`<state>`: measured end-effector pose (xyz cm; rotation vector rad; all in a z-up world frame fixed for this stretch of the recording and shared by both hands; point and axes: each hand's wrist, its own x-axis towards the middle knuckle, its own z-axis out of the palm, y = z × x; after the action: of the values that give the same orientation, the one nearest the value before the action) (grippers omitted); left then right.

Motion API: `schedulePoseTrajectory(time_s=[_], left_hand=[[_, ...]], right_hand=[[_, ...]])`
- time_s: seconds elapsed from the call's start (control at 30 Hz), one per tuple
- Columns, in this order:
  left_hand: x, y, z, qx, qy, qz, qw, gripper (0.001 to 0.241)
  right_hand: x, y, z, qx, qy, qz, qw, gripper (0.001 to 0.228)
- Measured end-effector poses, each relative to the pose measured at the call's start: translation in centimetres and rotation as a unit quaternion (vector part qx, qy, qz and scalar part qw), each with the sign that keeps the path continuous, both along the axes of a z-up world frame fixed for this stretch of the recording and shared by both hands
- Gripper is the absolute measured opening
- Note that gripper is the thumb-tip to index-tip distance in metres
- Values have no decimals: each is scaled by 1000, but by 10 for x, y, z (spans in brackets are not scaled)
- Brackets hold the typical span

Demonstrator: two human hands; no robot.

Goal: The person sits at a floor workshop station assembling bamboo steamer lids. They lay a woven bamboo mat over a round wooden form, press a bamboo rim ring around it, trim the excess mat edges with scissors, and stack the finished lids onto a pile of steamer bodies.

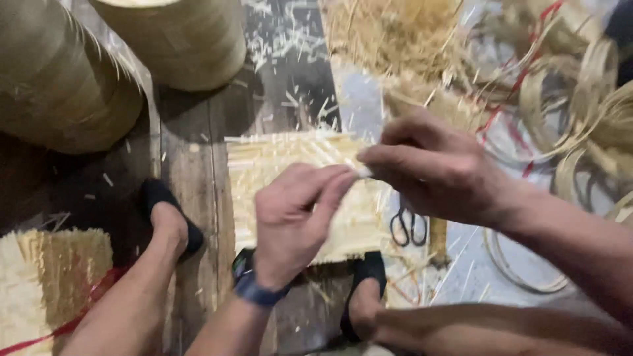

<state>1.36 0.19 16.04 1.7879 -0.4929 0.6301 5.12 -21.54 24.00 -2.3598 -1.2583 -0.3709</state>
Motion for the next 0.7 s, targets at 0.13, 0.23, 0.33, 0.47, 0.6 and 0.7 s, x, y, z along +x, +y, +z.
schedulePoseTrajectory(time_s=[0.13, 0.23, 0.33, 0.47, 0.6, 0.7], left_hand=[[-2, 20, 14, -221, 391, -129, 884, 32], [21, 23, 39, -313, 543, -151, 764, 31], [34, 17, 10, -234, 563, -268, 746, 69], [26, 7, -4, -174, 544, -238, 785, 77], [27, 9, -29, -277, 561, -197, 755, 71], [41, 34, -57, -289, 534, -225, 762, 58]], right_hand=[[12, 21, 15, 14, -213, 21, 977, 24], [15, 29, -18, -18, -224, 55, 973, 25], [-7, 49, -10, -44, -191, 79, 977, 18], [-14, 60, -19, -25, -183, 64, 981, 20], [5, 52, -41, -3, -126, 34, 991, 20], [23, 25, -29, 24, -5, -116, 993, 24]])
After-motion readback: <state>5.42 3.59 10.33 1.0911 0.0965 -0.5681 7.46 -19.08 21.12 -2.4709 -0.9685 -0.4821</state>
